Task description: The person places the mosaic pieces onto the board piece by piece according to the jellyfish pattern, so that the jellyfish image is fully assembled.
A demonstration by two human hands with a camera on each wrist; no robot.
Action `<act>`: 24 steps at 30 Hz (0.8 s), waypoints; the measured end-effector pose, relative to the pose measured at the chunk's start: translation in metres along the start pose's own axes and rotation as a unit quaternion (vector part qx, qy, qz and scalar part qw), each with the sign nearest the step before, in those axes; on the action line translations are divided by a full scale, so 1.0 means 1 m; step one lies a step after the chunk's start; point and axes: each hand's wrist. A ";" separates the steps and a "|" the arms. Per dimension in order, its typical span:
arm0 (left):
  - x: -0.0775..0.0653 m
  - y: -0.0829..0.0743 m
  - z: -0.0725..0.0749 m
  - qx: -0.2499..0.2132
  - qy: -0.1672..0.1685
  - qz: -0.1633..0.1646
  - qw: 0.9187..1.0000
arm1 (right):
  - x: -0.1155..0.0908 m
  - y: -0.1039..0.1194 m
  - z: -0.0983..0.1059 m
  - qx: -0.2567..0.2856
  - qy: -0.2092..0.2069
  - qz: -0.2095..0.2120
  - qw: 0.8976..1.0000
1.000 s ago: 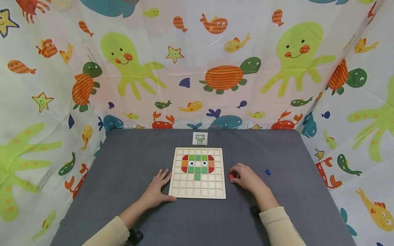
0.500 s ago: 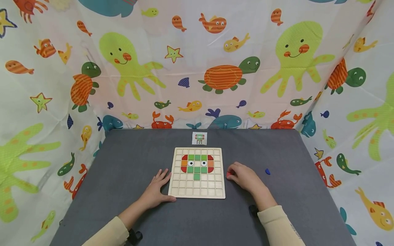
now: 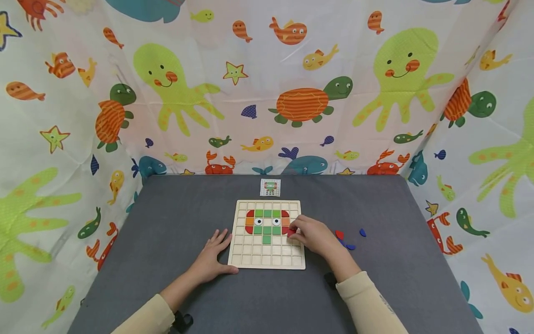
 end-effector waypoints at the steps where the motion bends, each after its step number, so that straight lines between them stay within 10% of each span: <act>1: 0.000 0.000 0.000 0.000 0.002 0.002 1.000 | 0.002 0.003 -0.001 0.000 0.004 0.003 1.000; 24: -0.001 -0.002 0.002 -0.007 -0.002 -0.002 1.000 | 0.026 0.025 -0.036 -0.075 0.047 0.056 0.994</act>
Point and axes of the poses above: each hand's wrist, its own x-axis towards the middle knuckle, its own z-axis out of the back of the hand, y = z × x, and after that the axes turned 11 degrees about -z, right-handed
